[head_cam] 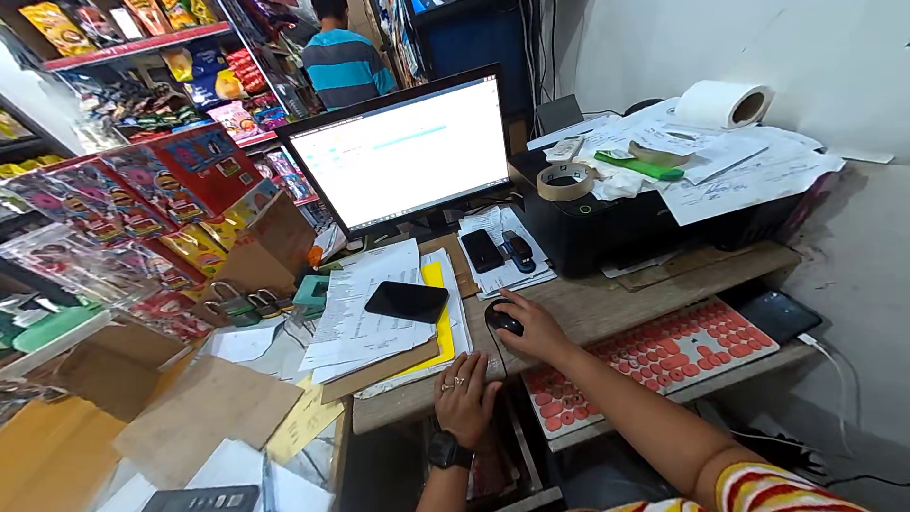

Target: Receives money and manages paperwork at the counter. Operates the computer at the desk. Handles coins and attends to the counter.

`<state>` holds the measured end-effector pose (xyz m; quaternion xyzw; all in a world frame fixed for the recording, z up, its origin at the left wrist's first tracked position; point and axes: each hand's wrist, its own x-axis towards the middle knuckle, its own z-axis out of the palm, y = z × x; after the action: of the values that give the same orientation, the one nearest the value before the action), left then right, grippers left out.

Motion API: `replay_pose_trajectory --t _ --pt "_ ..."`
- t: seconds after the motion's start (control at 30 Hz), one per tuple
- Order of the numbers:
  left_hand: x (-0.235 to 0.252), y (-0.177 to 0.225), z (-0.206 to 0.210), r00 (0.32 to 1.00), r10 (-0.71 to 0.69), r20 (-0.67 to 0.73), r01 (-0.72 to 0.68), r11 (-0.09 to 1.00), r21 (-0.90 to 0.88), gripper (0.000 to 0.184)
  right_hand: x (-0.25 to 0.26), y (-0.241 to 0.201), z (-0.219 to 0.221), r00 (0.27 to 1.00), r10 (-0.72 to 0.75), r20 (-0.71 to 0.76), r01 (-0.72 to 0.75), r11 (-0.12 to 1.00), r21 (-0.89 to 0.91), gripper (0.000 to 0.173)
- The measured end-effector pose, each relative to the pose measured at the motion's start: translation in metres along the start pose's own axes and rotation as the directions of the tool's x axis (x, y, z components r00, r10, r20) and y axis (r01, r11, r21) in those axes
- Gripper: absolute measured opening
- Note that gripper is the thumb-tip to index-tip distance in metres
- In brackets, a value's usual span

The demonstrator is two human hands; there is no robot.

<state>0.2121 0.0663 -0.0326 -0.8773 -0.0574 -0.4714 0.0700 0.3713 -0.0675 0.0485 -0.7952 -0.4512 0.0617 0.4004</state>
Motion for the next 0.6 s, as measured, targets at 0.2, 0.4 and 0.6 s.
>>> replay_pose_trajectory --t 0.2,0.4,0.6 --pt "-0.0014 -0.0002 0.0002 1.0 0.001 -0.009 -0.001 1.0 -0.003 0.06 -0.0034 0.0039 0.0019 0.999 -0.026 -0.019 0.027 0.999 0.039 0.053" --pt "-0.0003 0.0002 -0.0019 1.0 0.002 0.007 -0.002 1.0 -0.01 0.061 -0.0091 0.0035 0.0023 0.997 -0.047 -0.067 0.05 0.997 0.052 0.044" --pt "-0.0003 -0.0004 -0.0029 0.999 -0.008 0.035 0.009 1.0 -0.024 0.064 -0.0088 0.0022 0.0016 0.998 -0.035 -0.059 0.038 0.998 0.046 0.044"
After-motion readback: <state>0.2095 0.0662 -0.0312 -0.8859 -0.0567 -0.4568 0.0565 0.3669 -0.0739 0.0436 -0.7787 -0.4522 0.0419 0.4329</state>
